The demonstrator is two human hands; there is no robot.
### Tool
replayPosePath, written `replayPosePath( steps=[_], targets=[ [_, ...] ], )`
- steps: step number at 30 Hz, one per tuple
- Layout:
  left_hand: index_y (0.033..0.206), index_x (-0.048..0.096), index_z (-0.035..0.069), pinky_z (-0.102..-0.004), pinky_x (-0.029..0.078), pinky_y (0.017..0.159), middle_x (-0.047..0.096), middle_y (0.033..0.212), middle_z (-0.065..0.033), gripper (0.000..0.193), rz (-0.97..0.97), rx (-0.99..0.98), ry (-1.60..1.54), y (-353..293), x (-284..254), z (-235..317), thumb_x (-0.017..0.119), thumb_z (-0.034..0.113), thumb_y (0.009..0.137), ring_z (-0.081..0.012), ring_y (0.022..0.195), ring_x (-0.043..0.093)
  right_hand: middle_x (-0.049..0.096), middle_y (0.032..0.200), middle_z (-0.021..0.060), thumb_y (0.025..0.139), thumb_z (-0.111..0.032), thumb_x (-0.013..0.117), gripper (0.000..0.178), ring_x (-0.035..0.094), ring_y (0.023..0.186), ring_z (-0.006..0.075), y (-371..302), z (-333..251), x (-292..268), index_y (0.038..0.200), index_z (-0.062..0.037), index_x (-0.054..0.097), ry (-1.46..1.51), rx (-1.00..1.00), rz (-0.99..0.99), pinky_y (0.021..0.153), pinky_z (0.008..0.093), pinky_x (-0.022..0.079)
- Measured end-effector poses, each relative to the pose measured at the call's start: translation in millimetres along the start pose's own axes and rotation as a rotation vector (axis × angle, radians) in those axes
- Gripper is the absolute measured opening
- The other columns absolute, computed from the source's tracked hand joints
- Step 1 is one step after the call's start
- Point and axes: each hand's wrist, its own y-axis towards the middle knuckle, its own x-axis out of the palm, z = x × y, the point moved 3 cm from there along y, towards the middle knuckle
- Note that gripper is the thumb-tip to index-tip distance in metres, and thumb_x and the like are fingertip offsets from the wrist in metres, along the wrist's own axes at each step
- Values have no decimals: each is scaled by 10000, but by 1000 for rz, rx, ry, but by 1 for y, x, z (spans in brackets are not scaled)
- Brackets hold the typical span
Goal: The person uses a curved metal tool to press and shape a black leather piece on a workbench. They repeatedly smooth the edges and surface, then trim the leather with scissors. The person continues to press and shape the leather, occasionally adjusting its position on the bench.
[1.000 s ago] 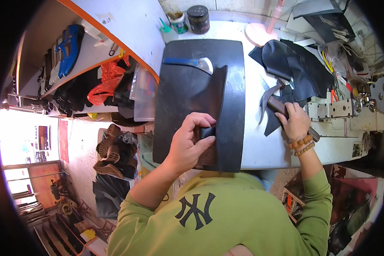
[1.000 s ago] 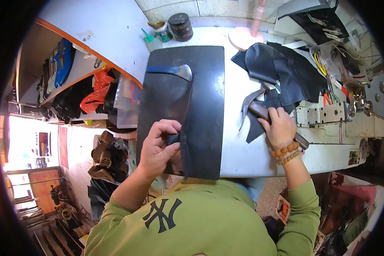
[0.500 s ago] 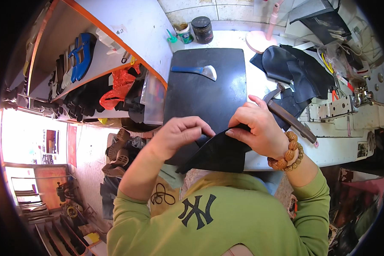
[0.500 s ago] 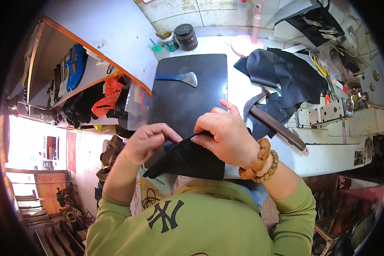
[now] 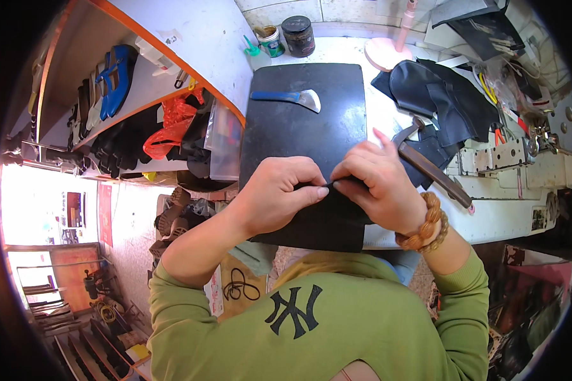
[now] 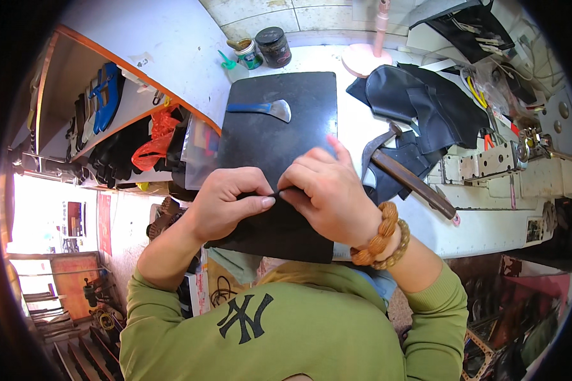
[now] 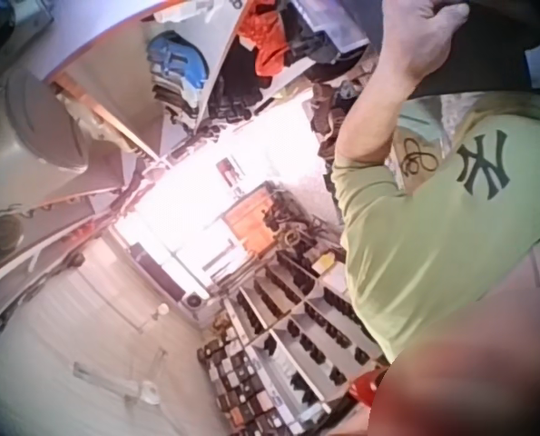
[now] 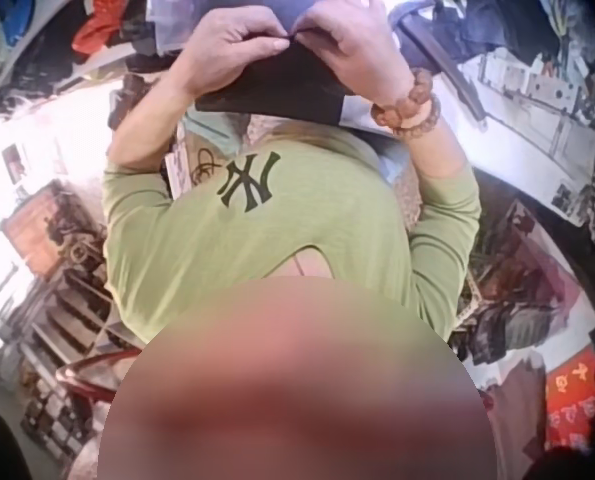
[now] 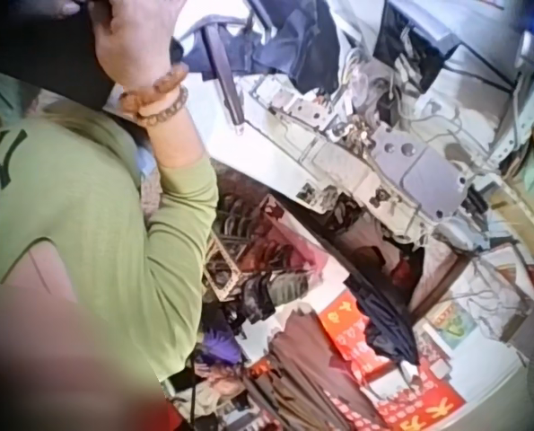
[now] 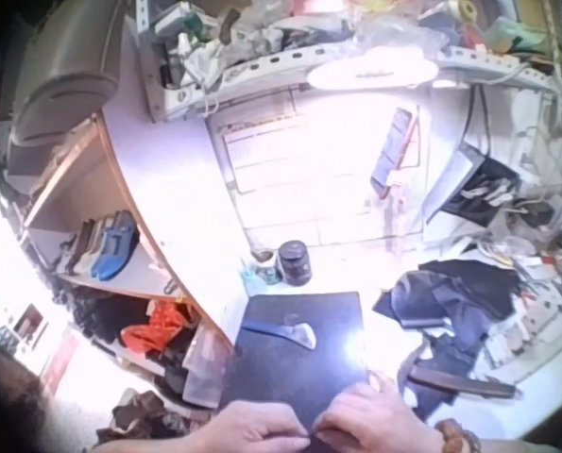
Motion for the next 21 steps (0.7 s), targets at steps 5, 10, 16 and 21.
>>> replayPosePath(
  steps=[5,10,16,21],
  targets=[
    [852,612,-5,-233,407,626,549,746,11,117,265,-99,-335,1,6,-14,619,86,924,-52,701,487,589,1006,101,766,-169,780,333,585,894,285,-9,-16,-4,1030,-35,629,-42,-23,389,766,367,469],
    [965,558,8,-217,466,693,577,838,18,59,381,-124,-707,-3,41,-14,594,55,960,-50,776,556,555,1155,121,819,-325,771,548,587,998,214,-22,-10,2,1181,35,570,838,406,47,875,315,479],
    [999,632,76,-310,507,795,605,1033,-102,224,483,71,-88,-7,42,2,724,4,808,-184,858,629,651,1084,67,815,16,644,440,582,993,111,-31,1,-6,1250,46,582,931,535,-175,876,251,474],
    [938,676,78,-463,314,1073,600,1067,-60,241,377,297,493,-4,17,18,793,99,728,-263,1069,558,663,1094,39,774,61,617,474,590,988,97,-26,18,-15,1246,22,609,1234,709,-369,895,239,465]
  ],
)
